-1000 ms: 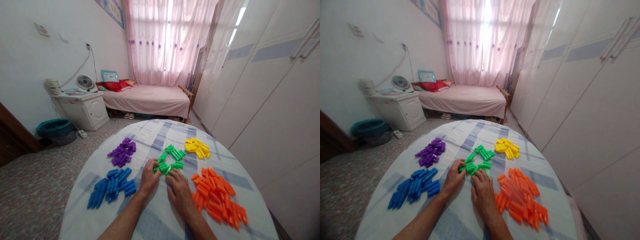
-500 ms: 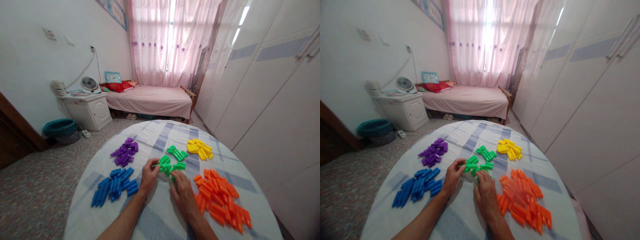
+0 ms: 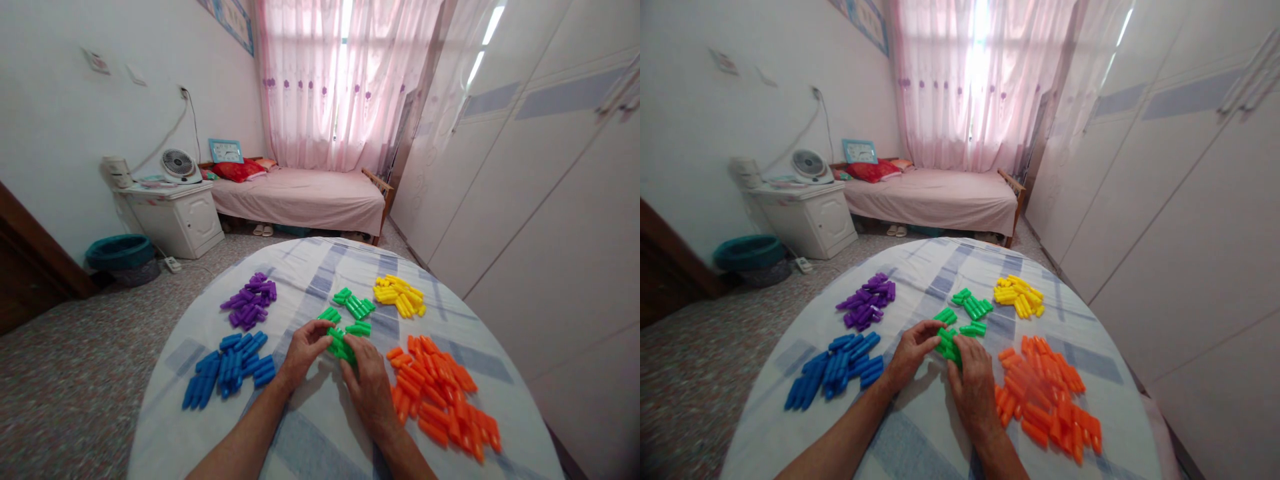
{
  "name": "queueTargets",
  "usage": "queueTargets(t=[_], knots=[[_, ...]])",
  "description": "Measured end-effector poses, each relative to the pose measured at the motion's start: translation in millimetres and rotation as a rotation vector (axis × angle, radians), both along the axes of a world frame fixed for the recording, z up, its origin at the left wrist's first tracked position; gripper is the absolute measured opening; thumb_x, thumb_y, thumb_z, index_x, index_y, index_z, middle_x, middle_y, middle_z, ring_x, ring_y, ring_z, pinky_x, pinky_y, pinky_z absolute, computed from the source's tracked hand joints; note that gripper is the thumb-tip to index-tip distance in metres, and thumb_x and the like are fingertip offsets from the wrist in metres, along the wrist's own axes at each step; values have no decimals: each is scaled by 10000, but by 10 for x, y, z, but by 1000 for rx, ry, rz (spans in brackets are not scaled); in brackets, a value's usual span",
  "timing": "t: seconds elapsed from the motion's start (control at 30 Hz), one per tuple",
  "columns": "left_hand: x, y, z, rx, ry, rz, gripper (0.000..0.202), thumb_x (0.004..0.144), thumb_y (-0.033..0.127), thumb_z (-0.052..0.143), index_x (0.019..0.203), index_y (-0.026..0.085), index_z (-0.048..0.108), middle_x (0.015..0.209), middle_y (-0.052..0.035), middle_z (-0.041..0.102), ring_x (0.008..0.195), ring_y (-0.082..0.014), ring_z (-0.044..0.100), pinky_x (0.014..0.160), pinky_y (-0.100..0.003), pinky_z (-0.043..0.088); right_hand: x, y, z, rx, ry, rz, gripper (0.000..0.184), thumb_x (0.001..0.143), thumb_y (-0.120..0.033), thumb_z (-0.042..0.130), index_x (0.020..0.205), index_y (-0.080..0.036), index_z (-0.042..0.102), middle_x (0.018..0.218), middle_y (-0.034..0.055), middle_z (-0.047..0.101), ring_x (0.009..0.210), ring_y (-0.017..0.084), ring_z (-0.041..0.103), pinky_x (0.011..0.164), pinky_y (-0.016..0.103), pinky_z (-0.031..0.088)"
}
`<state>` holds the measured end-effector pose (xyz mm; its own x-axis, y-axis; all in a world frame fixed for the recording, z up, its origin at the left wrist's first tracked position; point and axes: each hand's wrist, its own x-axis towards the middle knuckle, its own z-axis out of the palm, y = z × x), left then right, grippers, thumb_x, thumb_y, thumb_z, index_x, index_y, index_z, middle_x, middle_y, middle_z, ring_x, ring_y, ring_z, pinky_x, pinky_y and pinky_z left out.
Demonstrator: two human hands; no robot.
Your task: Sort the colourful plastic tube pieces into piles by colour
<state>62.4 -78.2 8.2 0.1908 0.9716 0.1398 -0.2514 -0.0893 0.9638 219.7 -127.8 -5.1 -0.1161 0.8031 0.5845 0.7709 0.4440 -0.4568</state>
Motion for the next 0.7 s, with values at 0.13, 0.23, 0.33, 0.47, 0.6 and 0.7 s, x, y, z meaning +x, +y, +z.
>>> queueTargets(t=[0.13, 0.23, 0.33, 0.47, 0.6, 0.7], knots=[[-34, 4, 4, -13, -19, -48, 308, 713, 289, 676, 991, 160, 644, 1037, -80, 675, 973, -198, 615, 871, -313, 466, -13, -8, 12, -13, 9, 6, 364, 839, -245, 540, 1201, -232, 495, 1162, 77, 597, 1097, 234, 540, 931, 436, 445], [-21, 4, -2, -42, -3, -86, 318, 696, 297, 700, 979, 160, 650, 1009, -76, 676, 916, -188, 623, 808, -288, 479, -23, -22, 23, -34, 35, 13, 342, 836, -259, 554, 1171, -222, 496, 1126, 79, 601, 1055, 225, 555, 897, 408, 464], [16, -7, -3, -52, 16, -61, 327, 672, 292, 722, 967, 167, 654, 974, -68, 683, 874, -181, 626, 763, -275, 482, -34, -28, 34, -53, 57, 24, 326, 837, -259, 554, 1156, -218, 494, 1106, 80, 598, 1032, 218, 563, 882, 389, 473], [58, -29, 3, -51, 21, -21, 342, 672, 307, 719, 977, 167, 658, 994, -84, 688, 894, -194, 630, 775, -290, 488, -65, -21, 74, -61, 75, 52, 329, 835, -238, 552, 1156, -221, 484, 1103, 78, 585, 1035, 214, 555, 889, 382, 471], [-2, 9, -7, -53, 2, 66, 370, 711, 350, 680, 1025, 157, 639, 974, -77, 690, 864, -180, 635, 775, -290, 498, -99, -32, 121, -71, 81, 44, 335, 807, -208, 567, 1132, -209, 485, 1074, 78, 574, 1014, 213, 551, 875, 379, 476], [-114, 82, -26, -54, -9, 243, 398, 762, 383, 619, 1091, 160, 594, 964, -57, 678, 802, -148, 631, 722, -263, 503, -101, -78, 141, -98, 67, 60, 383, 777, -177, 577, 1147, -208, 479, 1075, 77, 569, 1012, 210, 548, 880, 371, 472]])
